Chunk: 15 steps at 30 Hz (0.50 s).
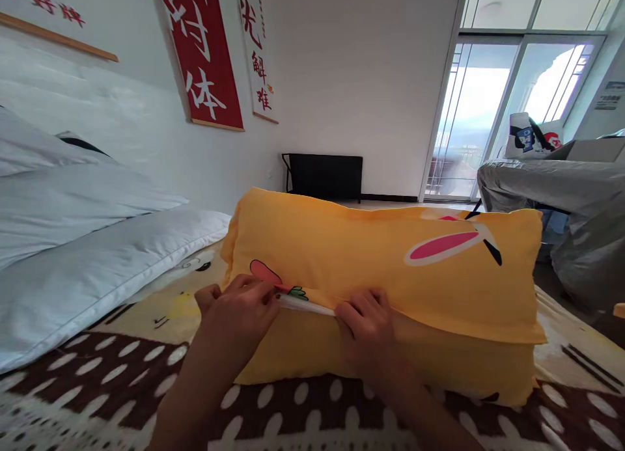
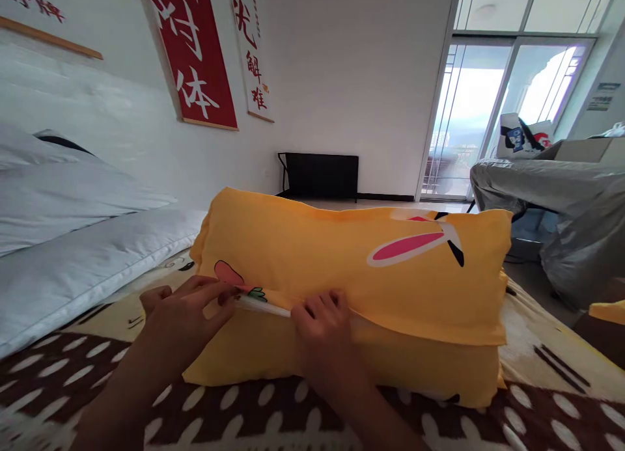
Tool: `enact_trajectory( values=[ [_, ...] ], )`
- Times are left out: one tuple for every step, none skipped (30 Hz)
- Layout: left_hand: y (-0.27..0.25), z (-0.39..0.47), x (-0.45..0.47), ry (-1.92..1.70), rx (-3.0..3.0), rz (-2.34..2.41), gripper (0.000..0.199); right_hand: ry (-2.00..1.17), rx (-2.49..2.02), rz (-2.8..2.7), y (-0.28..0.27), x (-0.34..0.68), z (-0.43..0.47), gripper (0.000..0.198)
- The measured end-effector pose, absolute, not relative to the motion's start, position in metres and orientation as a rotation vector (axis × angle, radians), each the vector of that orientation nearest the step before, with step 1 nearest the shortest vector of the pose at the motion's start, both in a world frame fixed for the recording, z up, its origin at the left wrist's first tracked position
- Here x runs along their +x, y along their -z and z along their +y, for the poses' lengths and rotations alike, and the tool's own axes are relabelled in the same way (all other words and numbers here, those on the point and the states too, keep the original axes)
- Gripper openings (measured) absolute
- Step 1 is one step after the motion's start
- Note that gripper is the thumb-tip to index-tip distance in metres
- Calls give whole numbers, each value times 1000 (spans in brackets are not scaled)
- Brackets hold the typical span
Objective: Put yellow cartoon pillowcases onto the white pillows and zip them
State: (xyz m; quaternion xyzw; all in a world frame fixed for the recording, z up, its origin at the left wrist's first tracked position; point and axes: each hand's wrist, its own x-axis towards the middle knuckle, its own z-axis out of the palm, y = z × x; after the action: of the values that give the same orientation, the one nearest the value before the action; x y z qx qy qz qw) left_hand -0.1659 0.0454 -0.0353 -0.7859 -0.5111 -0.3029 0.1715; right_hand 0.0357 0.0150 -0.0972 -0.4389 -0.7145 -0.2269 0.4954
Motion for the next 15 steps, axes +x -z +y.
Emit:
enact_trajectory(
  values=[
    [35,45,-164,846,-2210,-1465,19,549,-1070,-1732,98,36,15,20],
    [36,44,-162,826,-2190,-1468,19,547,-1080,-1733,98,36,16,20],
    [36,43,-158,802,-2166,-1468,19,545,-1090,-1732,98,36,15,21],
    [37,43,-155,776,-2136,-1469,20,547,-1097,-1731,98,36,15,21],
    [38,42,-151,750,-2107,-1472,20,548,-1103,-1731,98,36,15,21],
    [39,43,-148,728,-2081,-1478,20,551,-1103,-1731,97,36,15,21],
    [40,44,-145,709,-2067,-1481,20,556,-1099,-1728,96,36,14,22],
    [42,45,-144,692,-2071,-1480,20,559,-1098,-1728,96,36,14,21],
    [43,47,-143,681,-2090,-1476,20,563,-1099,-1725,95,36,14,22],
    [44,50,-144,682,-2117,-1473,18,563,-1103,-1728,95,37,14,22],
    [45,52,-145,693,-2143,-1470,17,562,-1109,-1731,95,37,14,21],
    [47,55,-147,711,-2168,-1468,17,560,-1114,-1735,95,38,15,21],
    [47,58,-150,733,-2189,-1470,17,555,-1120,-1737,96,38,15,21],
    [48,61,-152,759,-2207,-1477,18,549,-1121,-1741,96,39,16,21],
    [47,63,-155,784,-2224,-1488,20,544,-1121,-1742,97,40,16,20]
  ],
)
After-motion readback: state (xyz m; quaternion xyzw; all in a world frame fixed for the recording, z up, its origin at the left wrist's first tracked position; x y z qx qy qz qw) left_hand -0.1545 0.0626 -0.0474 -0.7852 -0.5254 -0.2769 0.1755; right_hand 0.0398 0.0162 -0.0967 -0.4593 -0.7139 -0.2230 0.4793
